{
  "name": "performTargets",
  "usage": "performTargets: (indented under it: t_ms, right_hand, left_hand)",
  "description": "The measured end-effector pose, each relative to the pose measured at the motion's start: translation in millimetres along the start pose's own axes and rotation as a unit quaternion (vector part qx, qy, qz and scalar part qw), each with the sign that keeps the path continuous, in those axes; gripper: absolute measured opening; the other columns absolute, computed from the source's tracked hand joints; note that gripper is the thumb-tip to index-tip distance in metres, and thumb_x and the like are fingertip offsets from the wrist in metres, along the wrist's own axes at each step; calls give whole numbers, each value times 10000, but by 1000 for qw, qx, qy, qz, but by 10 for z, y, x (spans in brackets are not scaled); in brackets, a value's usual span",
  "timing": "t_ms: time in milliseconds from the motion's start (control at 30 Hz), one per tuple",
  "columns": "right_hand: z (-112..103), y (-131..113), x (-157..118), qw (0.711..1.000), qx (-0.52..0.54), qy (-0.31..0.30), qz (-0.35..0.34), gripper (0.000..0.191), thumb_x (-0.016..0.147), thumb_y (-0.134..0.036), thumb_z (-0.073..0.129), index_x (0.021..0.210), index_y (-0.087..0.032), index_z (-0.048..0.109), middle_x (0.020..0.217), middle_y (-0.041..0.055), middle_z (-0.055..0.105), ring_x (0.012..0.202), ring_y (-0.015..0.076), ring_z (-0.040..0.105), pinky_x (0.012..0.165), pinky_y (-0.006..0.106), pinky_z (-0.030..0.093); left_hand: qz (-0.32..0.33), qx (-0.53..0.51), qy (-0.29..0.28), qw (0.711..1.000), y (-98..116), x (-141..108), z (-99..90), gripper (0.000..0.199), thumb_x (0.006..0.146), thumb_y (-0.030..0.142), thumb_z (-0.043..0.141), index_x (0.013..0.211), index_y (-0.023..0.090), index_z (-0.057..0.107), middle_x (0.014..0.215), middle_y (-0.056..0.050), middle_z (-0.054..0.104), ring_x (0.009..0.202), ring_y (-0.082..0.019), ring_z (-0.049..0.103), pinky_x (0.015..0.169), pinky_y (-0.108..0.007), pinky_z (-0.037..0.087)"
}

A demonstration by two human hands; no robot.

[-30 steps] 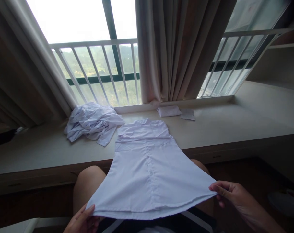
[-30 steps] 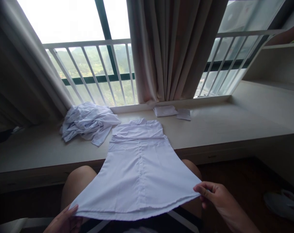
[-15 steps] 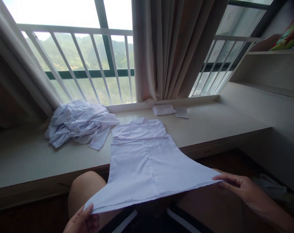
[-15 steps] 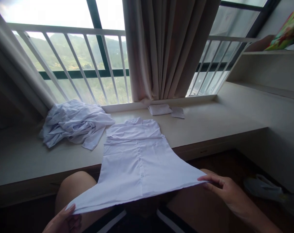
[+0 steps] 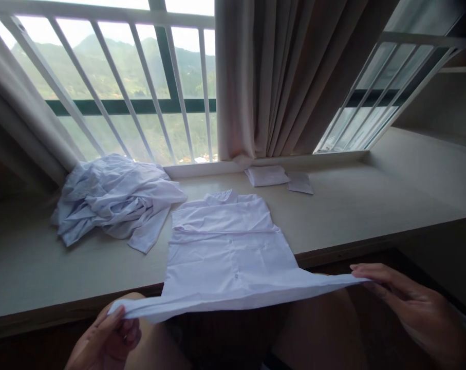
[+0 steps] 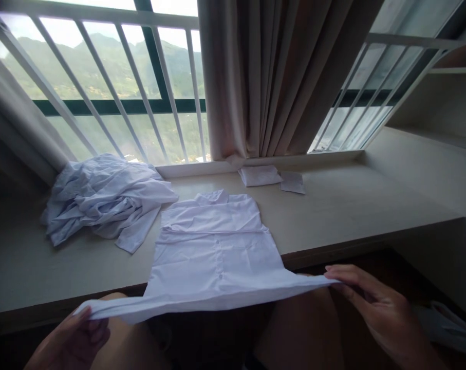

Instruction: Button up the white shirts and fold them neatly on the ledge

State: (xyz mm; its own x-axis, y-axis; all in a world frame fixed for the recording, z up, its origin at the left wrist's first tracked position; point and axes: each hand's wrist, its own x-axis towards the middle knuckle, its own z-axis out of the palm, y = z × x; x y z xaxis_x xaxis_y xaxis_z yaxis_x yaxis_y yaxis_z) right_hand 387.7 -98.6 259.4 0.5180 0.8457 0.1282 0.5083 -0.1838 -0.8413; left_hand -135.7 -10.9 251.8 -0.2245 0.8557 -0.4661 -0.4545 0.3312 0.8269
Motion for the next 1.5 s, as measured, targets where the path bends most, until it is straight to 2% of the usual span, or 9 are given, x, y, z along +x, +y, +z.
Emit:
performTargets:
  t_ms: [167, 300, 433, 633, 800, 933, 1067, 1267, 1500]
  right_hand:
    - [347, -260, 761, 999, -13, 46, -24, 370, 777, -675, 740, 921, -341, 808, 1047, 42, 762, 1034, 321, 687, 1072, 452, 511]
    - [724, -371, 1641, 995, -18, 55, -83, 417, 807, -611, 760, 977, -235, 814, 1001, 53, 781, 931, 235, 687, 892, 325, 533]
    - [1229, -379, 2595, 991, -1, -1, -134, 403, 867, -493, 759, 1062, -143, 802, 984, 79, 782, 872, 174, 662, 792, 268, 489]
    - [2251, -30, 3848, 985, -59, -103, -123, 420, 891, -417, 692, 1066, -48, 787, 895, 72, 753, 797, 130, 616, 793, 264, 463]
    - [2931, 410, 4348, 978, -115, -159, -71, 329, 857, -315, 695, 1021, -42, 777, 923, 88, 758, 840, 166, 632, 841, 290, 486]
    - [3093, 661, 4339, 981, -145, -123, -34, 437, 847, -291, 719, 1222, -68, 698, 1072, 132, 740, 883, 186, 635, 865, 308, 487]
    - [2924, 879, 4018, 983, -175, -54, -7, 580, 881, -386, 700, 1370, -98, 579, 1123, 152, 729, 1002, 243, 645, 925, 341, 468]
    - [2452, 1193, 3077, 947, -278, -136, 80, 452, 921, -573, 594, 1045, -152, 706, 1032, 157, 745, 952, 275, 677, 806, 333, 463]
    - [2235, 1155, 2237, 949, -280, -129, 66, 377, 947, -553, 531, 932, -218, 702, 928, 93, 748, 854, 232, 675, 695, 287, 410]
  left_hand:
    - [25, -12, -15, 1000, 363, 603, 628, 271, 681, 260, 846, 696, 189, 585, 615, 38, 525, 516, -91, 458, 447, -195, 455]
    - [14, -4, -24, 1000, 586, 1345, 958, 172, 732, 196, 772, 771, 188, 605, 649, 40, 587, 486, -83, 496, 427, -193, 456]
    - [-3, 10, -51, 999, 732, 2196, 1264, 164, 777, 172, 745, 810, 180, 584, 632, 57, 588, 450, -65, 511, 404, -167, 416]
    - [-75, 60, -38, 995, 585, 3498, 1653, 64, 877, 158, 648, 834, 134, 607, 606, 33, 583, 460, -56, 521, 436, -158, 400]
    - [-72, 133, -1, 989, 378, 4016, 1761, 133, 908, 233, 645, 902, 100, 658, 662, -18, 635, 518, -92, 581, 483, -190, 439]
    - [4, 223, -1, 975, 337, 3941, 1561, 259, 875, 328, 700, 1009, 107, 684, 777, -41, 686, 551, -103, 592, 493, -201, 432]
    - [121, 353, 16, 928, 207, 3597, 1118, 321, 775, 361, 784, 977, 128, 691, 768, -19, 674, 529, -93, 536, 475, -187, 368]
    - [79, 540, -7, 838, -237, 2960, 458, 459, 750, 577, 742, 917, 151, 710, 649, -28, 670, 529, -184, 583, 480, -253, 369]
    - [148, 567, -2, 810, -441, 2596, 290, 425, 768, 536, 668, 975, 169, 715, 762, -59, 729, 703, -236, 677, 623, -291, 468]
